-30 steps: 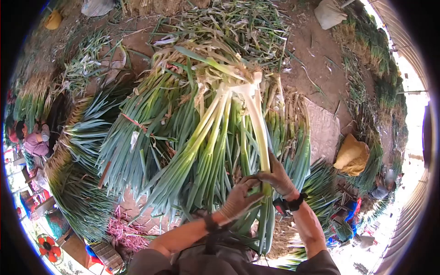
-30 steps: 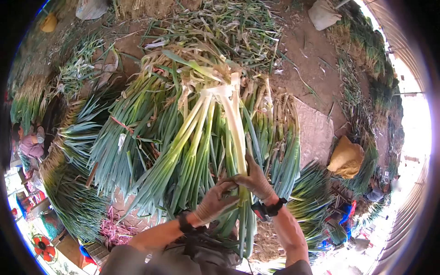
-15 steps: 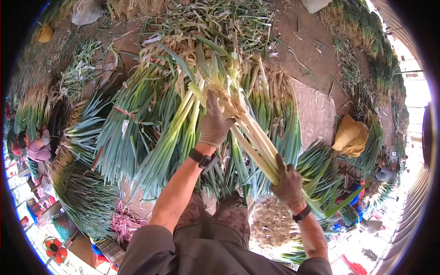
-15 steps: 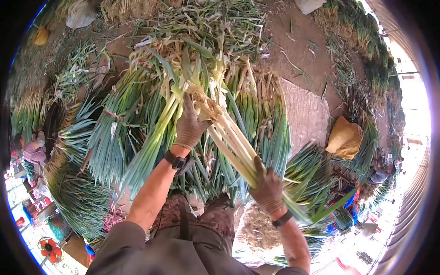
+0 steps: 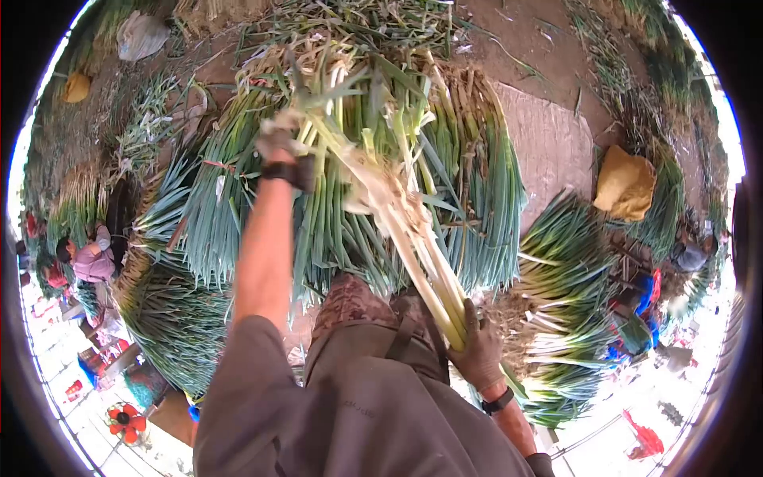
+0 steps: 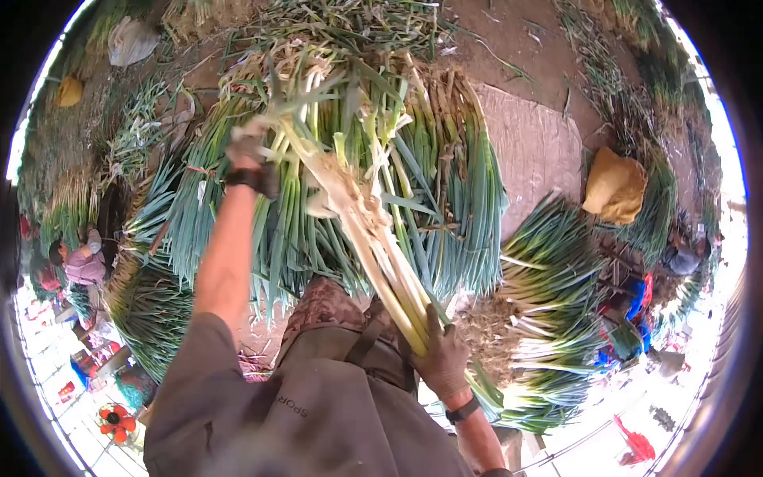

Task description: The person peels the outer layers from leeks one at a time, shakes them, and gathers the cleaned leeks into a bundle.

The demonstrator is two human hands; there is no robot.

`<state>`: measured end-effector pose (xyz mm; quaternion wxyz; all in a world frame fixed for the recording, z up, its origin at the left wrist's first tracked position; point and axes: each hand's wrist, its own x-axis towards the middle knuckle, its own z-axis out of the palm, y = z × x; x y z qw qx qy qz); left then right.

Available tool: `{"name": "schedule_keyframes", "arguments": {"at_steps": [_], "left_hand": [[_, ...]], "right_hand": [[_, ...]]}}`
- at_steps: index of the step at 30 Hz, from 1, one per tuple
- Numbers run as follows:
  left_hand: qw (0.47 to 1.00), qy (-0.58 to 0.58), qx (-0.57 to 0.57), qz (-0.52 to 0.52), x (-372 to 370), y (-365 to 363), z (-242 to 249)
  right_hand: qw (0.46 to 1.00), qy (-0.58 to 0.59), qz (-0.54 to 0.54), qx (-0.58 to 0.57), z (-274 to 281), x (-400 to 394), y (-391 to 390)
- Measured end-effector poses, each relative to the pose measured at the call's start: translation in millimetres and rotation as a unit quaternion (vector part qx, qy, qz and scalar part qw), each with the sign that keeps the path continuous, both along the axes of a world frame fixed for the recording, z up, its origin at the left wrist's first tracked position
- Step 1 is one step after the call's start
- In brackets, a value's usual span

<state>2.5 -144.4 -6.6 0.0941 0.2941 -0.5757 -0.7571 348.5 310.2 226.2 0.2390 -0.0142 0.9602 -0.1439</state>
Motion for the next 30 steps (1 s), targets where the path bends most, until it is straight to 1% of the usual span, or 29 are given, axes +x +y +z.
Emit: {"name": "schedule_keyframes", "arguments": {"at_steps": [1, 2, 3, 4, 5, 6, 7, 8, 10, 13, 16, 17, 18, 20, 21, 23, 26, 27, 30], "left_hand": [[0.998, 0.034, -0.041, -0.044, 3.9, 5.5, 73.5], [0.964, 0.080, -0.183, -0.174, -0.9, 20.7, 104.5], [0.899, 0.151, -0.313, -0.266, -5.1, 35.8, 135.5], [0.836, 0.136, -0.389, -0.361, 11.4, 70.3, 147.8], [0.758, 0.138, -0.455, -0.447, 28.3, 104.7, 159.8], [0.680, 0.017, -0.527, -0.509, 53.7, 138.9, 164.7], [0.650, 0.012, -0.490, -0.580, 83.7, 168.8, 154.6], [0.638, 0.178, -0.502, -0.555, 119.1, 191.7, 162.0], [0.600, 0.104, -0.518, -0.600, 166.1, 219.9, 166.9], [0.631, 0.023, -0.505, -0.589, 193.8, 234.6, 150.3], [0.716, 0.101, -0.488, -0.490, 215.5, 239.0, 132.1], [0.725, 0.117, -0.482, -0.477, 216.8, 240.2, 134.7], [0.723, 0.118, -0.481, -0.482, 217.9, 241.1, 135.6], [0.719, 0.119, -0.479, -0.489, 219.4, 236.8, 136.7], [0.710, 0.123, -0.470, -0.510, 219.2, 232.7, 137.4], [0.687, 0.134, -0.450, -0.554, 217.0, 224.5, 139.6], [0.601, 0.212, -0.467, -0.613, 207.5, 214.9, 138.6], [0.564, 0.205, -0.485, -0.636, 203.5, 213.6, 138.4], [0.560, 0.184, -0.454, -0.668, 196.9, 212.3, 136.3]], "right_hand": [[1.000, -0.003, -0.005, 0.028, -4.5, 18.3, 14.0], [1.000, 0.001, -0.017, 0.007, -5.5, 26.6, 25.1], [1.000, 0.007, -0.009, 0.028, -9.9, 32.3, 32.1], [0.999, 0.015, 0.003, 0.050, -13.3, 32.2, 36.5], [0.998, -0.018, -0.001, 0.054, -8.0, 25.3, 37.7], [0.992, -0.093, -0.017, 0.081, -0.7, 13.0, 34.2], [0.996, -0.031, 0.009, 0.084, -7.1, 19.4, 40.3], [0.995, 0.031, 0.036, 0.088, -13.3, 24.0, 48.6], [0.994, 0.055, 0.046, 0.085, -2.9, 27.5, 56.3], [0.995, 0.051, 0.036, 0.083, 9.1, 40.0, 65.0], [0.995, 0.051, 0.029, 0.080, 12.1, 45.6, 65.5], [0.995, 0.058, 0.023, 0.072, 10.9, 49.6, 67.5], [0.996, 0.064, 0.017, 0.065, 11.1, 53.0, 69.9], [0.998, 0.027, 0.000, 0.065, 12.9, 54.9, 69.6], [0.998, 0.010, -0.009, 0.064, 13.3, 55.0, 69.3], [0.997, 0.032, -0.001, 0.071, 14.4, 55.3, 70.9], [0.994, 0.069, 0.030, 0.074, 10.3, 60.7, 76.4], [0.993, 0.082, 0.044, 0.074, 8.5, 61.8, 78.4], [0.994, 0.083, 0.040, 0.063, 11.1, 60.4, 80.9]]}}
